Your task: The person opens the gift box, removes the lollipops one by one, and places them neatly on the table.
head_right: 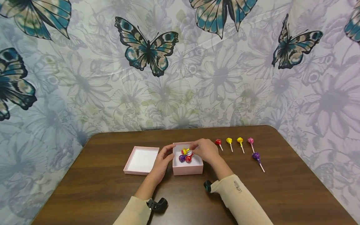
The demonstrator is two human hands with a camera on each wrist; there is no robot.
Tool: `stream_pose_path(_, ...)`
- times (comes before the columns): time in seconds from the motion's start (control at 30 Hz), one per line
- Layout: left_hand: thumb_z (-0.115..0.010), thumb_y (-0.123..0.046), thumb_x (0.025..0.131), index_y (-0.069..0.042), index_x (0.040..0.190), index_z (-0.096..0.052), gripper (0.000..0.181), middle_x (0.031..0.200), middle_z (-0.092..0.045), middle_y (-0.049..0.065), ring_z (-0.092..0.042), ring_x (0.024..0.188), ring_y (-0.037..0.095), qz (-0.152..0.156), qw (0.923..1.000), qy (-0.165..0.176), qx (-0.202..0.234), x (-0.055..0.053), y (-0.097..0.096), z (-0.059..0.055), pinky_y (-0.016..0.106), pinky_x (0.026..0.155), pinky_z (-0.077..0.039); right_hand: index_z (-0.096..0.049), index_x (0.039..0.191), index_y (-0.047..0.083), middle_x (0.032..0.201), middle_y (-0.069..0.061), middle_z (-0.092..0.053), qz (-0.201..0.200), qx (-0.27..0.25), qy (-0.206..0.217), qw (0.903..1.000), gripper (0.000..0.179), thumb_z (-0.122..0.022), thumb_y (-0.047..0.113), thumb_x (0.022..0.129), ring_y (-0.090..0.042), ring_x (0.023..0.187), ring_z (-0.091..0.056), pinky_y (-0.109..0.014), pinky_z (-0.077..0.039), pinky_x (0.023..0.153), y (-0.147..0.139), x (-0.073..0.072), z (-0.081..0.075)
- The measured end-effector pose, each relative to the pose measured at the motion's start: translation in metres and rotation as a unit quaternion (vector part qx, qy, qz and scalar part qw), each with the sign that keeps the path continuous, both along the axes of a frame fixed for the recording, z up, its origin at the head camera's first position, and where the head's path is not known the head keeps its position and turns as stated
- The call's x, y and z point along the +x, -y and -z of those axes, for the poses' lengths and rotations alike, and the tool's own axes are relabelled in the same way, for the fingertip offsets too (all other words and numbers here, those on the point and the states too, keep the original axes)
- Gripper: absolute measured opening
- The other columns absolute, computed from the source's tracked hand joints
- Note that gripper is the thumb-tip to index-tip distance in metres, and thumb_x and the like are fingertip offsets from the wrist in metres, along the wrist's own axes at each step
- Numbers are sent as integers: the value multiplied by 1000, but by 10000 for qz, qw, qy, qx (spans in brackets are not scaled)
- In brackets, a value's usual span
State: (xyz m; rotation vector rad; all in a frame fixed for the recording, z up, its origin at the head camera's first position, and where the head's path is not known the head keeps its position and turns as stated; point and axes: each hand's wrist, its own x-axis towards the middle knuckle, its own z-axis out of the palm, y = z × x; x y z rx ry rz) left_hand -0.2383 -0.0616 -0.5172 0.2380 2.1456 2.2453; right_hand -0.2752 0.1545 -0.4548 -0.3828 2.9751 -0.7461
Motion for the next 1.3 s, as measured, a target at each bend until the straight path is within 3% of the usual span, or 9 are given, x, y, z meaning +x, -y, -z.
stream_pose_path(0.17,-54,-7,99,-8,139,-53,40,152,-47,13,-40,145,34,11,10000,-22,29,1,1,0,52,120,-33,-79,93,26,102,2,-76,-70,32,-133,9999,8,-74,21,88,-19,90,-67,-35,-53,68,1,1,1)
stream_pose_path(0.5,-53,-6,99,-7,139,-53,40,153,-46,13,-39,145,34,-34,9999,-90,65,1,1,2,52,120,-32,-79,90,23,93,3,-77,-120,-273,-258,9992,7,-74,19,89,-12,67,-53,-27,-43,60,3,3,3)
stream_pose_path(1.03,-54,-5,99,-8,139,-54,40,152,-47,13,-40,145,33,-69,10000,-44,14,1,0,1,51,120,-33,-80,89,23,88,3,-74,64,-783,-148,9968,6,-75,21,88,-16,71,-51,-28,-41,62,-4,3,7)
stream_pose_path(1.3,-53,-4,98,-7,139,-53,40,151,-48,14,-41,143,34,-20,9999,-143,40,0,0,1,52,119,-34,-80,92,24,81,3,-71,175,-1219,-498,9911,7,-74,21,89,-15,68,-51,-26,-40,56,-10,7,9)
